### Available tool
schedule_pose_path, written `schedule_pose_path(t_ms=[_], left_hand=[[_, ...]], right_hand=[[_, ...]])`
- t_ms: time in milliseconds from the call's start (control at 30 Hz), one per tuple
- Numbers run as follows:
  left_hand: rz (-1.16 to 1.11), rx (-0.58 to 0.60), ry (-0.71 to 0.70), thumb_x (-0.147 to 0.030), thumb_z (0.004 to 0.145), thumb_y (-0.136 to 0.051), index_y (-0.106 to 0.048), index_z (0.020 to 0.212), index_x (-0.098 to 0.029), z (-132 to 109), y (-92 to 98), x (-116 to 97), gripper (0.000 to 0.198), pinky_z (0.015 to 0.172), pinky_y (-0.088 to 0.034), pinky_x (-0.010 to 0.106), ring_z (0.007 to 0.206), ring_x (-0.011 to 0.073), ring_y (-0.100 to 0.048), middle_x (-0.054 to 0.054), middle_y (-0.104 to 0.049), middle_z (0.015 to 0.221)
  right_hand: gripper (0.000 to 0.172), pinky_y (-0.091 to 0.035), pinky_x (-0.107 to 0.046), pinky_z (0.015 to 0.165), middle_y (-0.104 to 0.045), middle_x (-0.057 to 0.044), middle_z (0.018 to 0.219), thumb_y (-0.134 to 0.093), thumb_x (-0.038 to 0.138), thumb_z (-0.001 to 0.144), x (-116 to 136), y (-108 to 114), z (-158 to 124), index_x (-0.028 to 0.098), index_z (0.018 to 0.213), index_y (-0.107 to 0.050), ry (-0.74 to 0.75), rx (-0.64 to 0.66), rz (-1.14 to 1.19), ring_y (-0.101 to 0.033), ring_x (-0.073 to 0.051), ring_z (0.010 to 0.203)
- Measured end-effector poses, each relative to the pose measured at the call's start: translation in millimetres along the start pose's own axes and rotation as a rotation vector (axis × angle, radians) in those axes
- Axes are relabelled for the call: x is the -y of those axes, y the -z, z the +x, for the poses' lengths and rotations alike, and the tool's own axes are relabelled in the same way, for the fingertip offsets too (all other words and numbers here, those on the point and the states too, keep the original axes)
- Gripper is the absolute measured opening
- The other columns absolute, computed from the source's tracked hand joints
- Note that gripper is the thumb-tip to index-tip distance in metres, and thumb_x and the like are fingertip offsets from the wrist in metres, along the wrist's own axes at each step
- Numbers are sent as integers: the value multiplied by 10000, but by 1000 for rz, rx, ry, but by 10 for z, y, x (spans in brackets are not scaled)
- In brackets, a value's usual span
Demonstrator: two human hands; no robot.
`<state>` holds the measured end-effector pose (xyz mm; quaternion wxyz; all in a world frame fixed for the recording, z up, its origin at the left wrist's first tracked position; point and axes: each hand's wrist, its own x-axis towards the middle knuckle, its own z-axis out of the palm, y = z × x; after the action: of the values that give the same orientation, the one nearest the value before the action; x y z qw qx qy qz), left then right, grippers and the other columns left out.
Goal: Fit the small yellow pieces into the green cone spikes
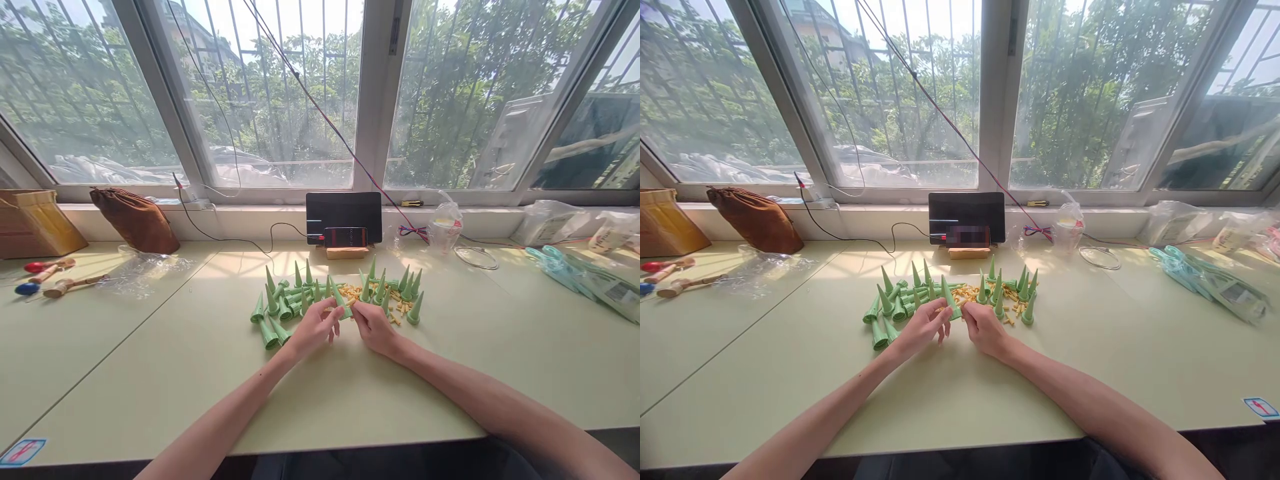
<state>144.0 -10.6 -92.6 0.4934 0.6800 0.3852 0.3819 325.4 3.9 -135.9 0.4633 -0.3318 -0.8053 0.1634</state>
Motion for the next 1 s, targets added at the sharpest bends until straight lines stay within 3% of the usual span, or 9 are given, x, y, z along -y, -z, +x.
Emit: schedule_pose_path(t_ms=[367, 667, 900, 1000], left_hand=[[138, -69, -74, -436, 894, -532, -445, 753, -200, -16, -35, 24, 289, 425, -401, 198, 529, 114, -533, -22, -486, 632], [256, -115, -166, -394, 908, -531, -580, 829, -202, -17, -32, 69, 213, 529, -398, 227, 525, 112, -471, -7, -516, 679], [273, -98, -217, -337, 867, -609, -670, 1074, -262, -34, 73, -3, 229, 740, -433, 259, 751, 163, -569, 75, -600, 1058], [286, -113, -228, -319, 875, -601, -663, 1137, -288, -25, 84, 9, 271, 774, -445, 268, 814, 173, -605, 77, -598, 1123]], right_hand=[[303, -311, -235, 541, -418, 30, 619, -342, 209, 974, -4, 13, 0, 208, 672, -334, 0, 6, -5, -344, -106, 541], [278, -332, -237, 553, -447, 22, 627, -355, 201, 969, -4, 13, -8, 199, 698, -417, -23, 24, 2, -371, -111, 548], [278, -336, -235, 547, -454, 26, 598, -373, 204, 959, 71, -3, 5, 197, 689, -437, -34, -9, 26, -381, -107, 529], [280, -330, -234, 534, -462, 25, 594, -372, 220, 962, 122, -8, 21, 195, 695, -450, -51, -35, 37, -372, -104, 511]])
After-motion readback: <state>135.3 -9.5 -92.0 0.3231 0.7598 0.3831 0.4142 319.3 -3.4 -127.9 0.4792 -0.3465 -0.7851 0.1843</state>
